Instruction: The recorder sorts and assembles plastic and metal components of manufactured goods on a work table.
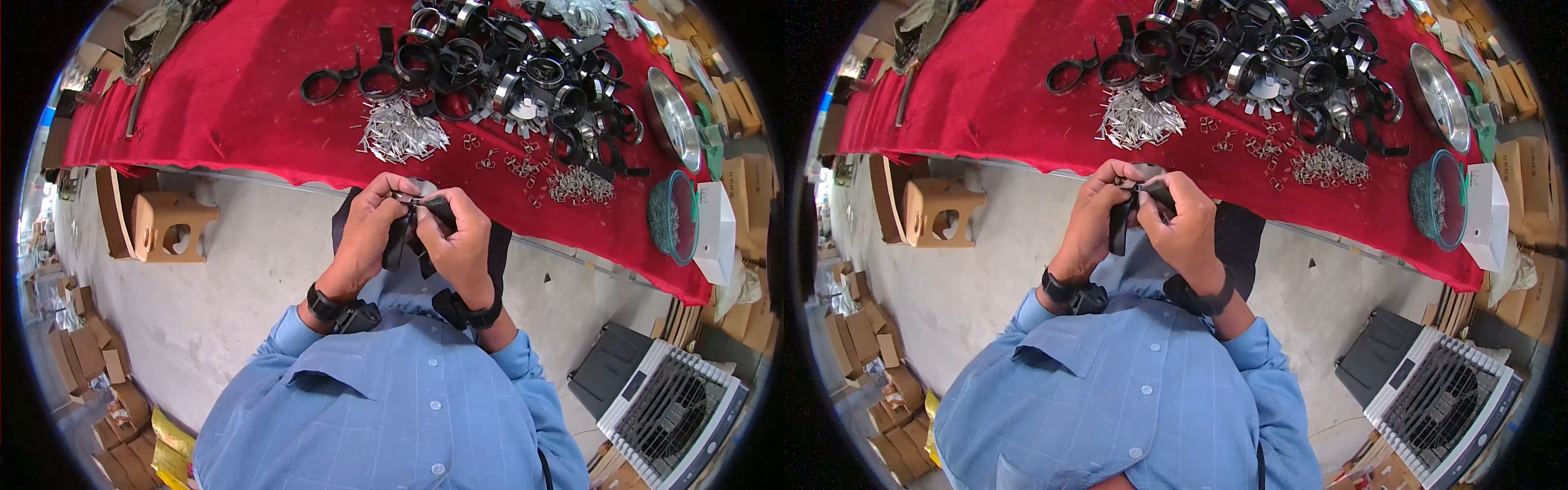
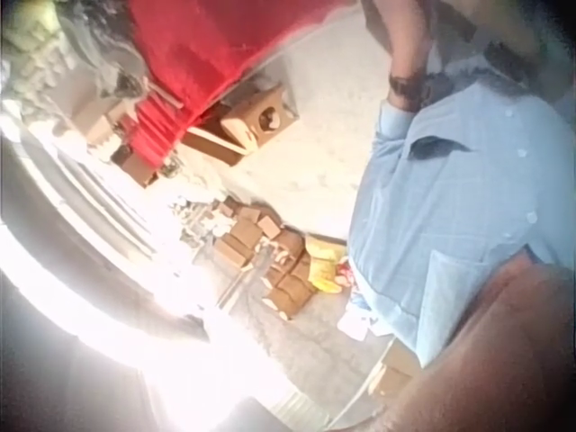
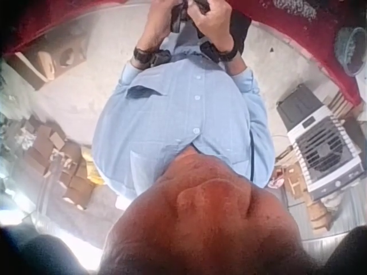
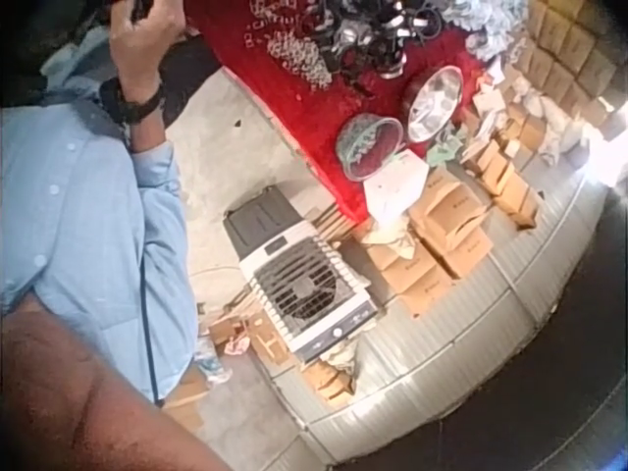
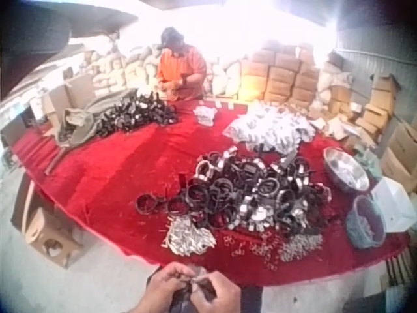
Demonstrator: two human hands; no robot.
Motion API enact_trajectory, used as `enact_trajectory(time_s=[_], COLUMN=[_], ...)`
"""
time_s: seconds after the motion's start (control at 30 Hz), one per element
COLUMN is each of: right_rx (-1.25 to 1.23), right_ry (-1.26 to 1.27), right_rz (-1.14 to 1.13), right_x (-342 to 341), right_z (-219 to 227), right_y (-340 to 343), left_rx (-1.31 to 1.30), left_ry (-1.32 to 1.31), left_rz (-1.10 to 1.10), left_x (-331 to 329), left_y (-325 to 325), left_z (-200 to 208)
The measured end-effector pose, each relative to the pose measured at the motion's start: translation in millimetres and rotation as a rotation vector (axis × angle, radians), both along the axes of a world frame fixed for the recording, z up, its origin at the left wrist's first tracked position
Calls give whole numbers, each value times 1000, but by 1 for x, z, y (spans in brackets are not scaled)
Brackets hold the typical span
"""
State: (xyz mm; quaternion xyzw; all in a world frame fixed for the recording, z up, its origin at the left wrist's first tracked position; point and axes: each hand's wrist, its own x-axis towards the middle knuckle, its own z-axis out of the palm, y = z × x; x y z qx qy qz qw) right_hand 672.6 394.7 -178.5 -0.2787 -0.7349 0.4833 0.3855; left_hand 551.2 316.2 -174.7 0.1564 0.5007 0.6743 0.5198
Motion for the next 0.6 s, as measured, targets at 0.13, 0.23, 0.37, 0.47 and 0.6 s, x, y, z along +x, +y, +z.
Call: enact_trajectory(time_s=[0.13,0.23,0.37,0.47,0.6], right_rx=[-129,-90,-110,-149,-173], right_ry=[-2,-42,-63,-68,-51], right_rz=[-10,-34,-18,11,52], right_x=[6,6,4,4,-2], right_z=[-2,6,15,22,26], right_y=[2,1,-2,-5,-9], left_rx=[6,0,15,57,155], left_ry=[80,85,219,283,538], left_rz=[73,114,149,177,218], left_x=[4,5,8,10,14], left_y=[0,-1,1,1,-2], left_z=[9,12,9,10,8])
